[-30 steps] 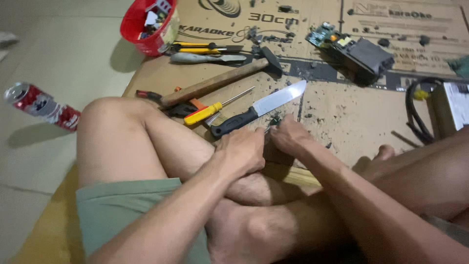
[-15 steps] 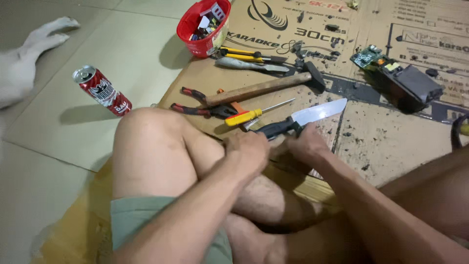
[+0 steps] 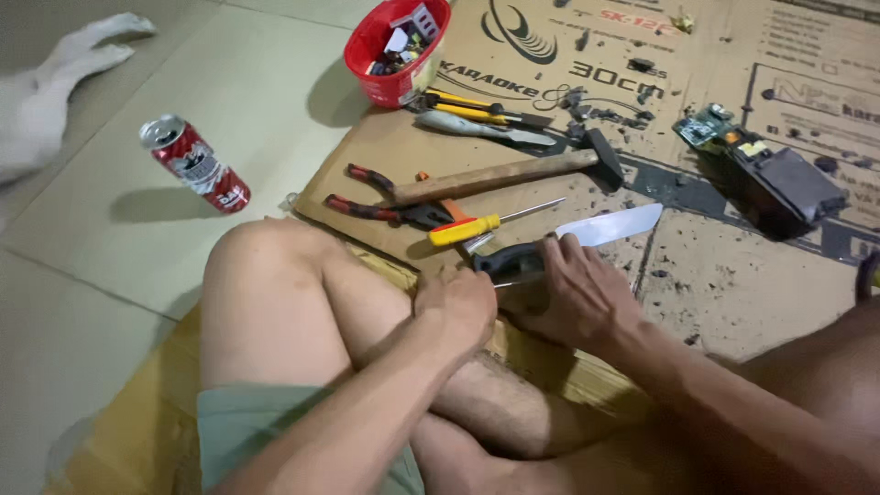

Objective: The person sits on the floor and uses a screwdriver to disassemble a small electronic component. They then use a knife to scrape the surface of the component and a brush to clean debris from the cardboard work surface.

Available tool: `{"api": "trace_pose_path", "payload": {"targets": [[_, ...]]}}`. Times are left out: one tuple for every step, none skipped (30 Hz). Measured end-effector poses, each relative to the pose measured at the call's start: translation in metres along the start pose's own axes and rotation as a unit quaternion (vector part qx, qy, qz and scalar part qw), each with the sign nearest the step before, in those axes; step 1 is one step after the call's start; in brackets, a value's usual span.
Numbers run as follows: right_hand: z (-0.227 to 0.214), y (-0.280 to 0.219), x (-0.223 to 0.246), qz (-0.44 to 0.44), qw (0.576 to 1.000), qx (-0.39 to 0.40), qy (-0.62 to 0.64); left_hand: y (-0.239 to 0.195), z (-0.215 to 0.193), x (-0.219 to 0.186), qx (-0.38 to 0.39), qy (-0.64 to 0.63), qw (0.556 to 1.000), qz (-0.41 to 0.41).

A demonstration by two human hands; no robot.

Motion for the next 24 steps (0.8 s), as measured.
{"api": "trace_pose_path", "payload": {"targets": [[0.003,-0.003,-0.004,0.006,1.000,0.000,0.003,-0.001,0.001,-0.003,0.001,0.002,1.000,0.006],[0.003,-0.004,0.003,-0.032,0.999,-0.024,-0.014,-0.003,0.003,-0.001,0.001,-0.011,1.000,0.000],[0.003,-0.007,0.012,-0.069,0.996,-0.049,-0.031,-0.006,0.005,0.002,0.002,-0.025,1.000,-0.005],[-0.008,-0.013,0.021,-0.074,0.996,-0.047,-0.031,-0.011,-0.002,0.005,0.003,-0.026,1.000,-0.010],[-0.019,-0.021,0.032,-0.083,0.993,-0.047,-0.069,-0.016,-0.013,0.007,-0.013,-0.044,0.999,-0.007],[-0.032,-0.029,0.041,-0.092,0.989,-0.049,-0.108,-0.021,-0.027,0.008,-0.033,-0.062,0.998,-0.004],[-0.028,-0.024,0.037,-0.095,0.988,-0.050,-0.110,-0.025,-0.029,0.013,-0.034,-0.063,0.997,-0.007],[-0.030,-0.023,0.025,-0.069,0.992,-0.087,-0.063,-0.033,-0.041,0.015,-0.092,-0.068,0.993,-0.012],[-0.032,-0.023,0.011,-0.043,0.991,-0.124,-0.016,-0.043,-0.053,0.016,-0.150,-0.072,0.986,-0.016],[-0.034,-0.021,0.008,-0.042,0.991,-0.126,-0.019,-0.053,-0.064,0.018,-0.153,-0.074,0.985,-0.015],[-0.039,-0.018,0.001,-0.025,0.991,-0.132,0.006,-0.064,-0.078,0.019,-0.172,-0.088,0.981,-0.005],[-0.043,-0.015,-0.007,-0.008,0.990,-0.139,0.030,-0.075,-0.092,0.020,-0.191,-0.102,0.976,0.006],[-0.054,-0.017,-0.005,-0.006,0.990,-0.141,0.026,-0.073,-0.093,0.022,-0.194,-0.105,0.975,0.008],[-0.067,-0.020,-0.004,-0.001,0.988,-0.154,0.027,-0.073,-0.096,0.021,-0.213,-0.122,0.969,0.020],[-0.081,-0.022,-0.003,0.004,0.986,-0.167,0.028,-0.073,-0.101,0.021,-0.231,-0.139,0.962,0.032],[-0.093,-0.024,-0.001,0.004,0.985,-0.172,0.023,-0.079,-0.115,0.024,-0.237,-0.141,0.961,0.033],[-0.107,-0.026,0.000,0.006,0.982,-0.187,0.037,-0.081,-0.122,0.025,-0.209,-0.172,0.962,0.038],[-0.118,-0.030,-0.001,0.010,0.978,-0.200,0.053,-0.085,-0.128,0.025,-0.178,-0.201,0.962,0.045],[-0.122,-0.032,-0.004,0.012,0.978,-0.203,0.051,-0.077,-0.114,0.022,-0.181,-0.201,0.961,0.049],[-0.130,-0.033,-0.004,0.005,0.972,-0.223,0.073,-0.066,-0.091,0.022,-0.134,-0.203,0.969,0.032],[-0.139,-0.034,-0.005,-0.003,0.965,-0.243,0.095,-0.054,-0.068,0.022,-0.088,-0.204,0.975,0.015],[-0.142,-0.034,-0.005,-0.003,0.965,-0.245,0.093,-0.056,-0.080,0.023,-0.091,-0.205,0.975,0.016],[-0.146,-0.034,-0.008,0.011,0.964,-0.246,0.100,-0.055,-0.072,0.030,-0.001,-0.262,0.965,-0.033],[-0.147,-0.035,-0.013,0.026,0.963,-0.246,0.106,-0.059,-0.061,0.032,0.090,-0.315,0.941,-0.080]]}}
Point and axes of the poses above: each hand's wrist, its own y-axis towards the middle knuckle, its own z-axis out of the palm, x = y × z, the point moved 10 cm from there along y, towards the middle knuckle, and after that the axes turned 11 degrees about y, right-handed, at the moved point
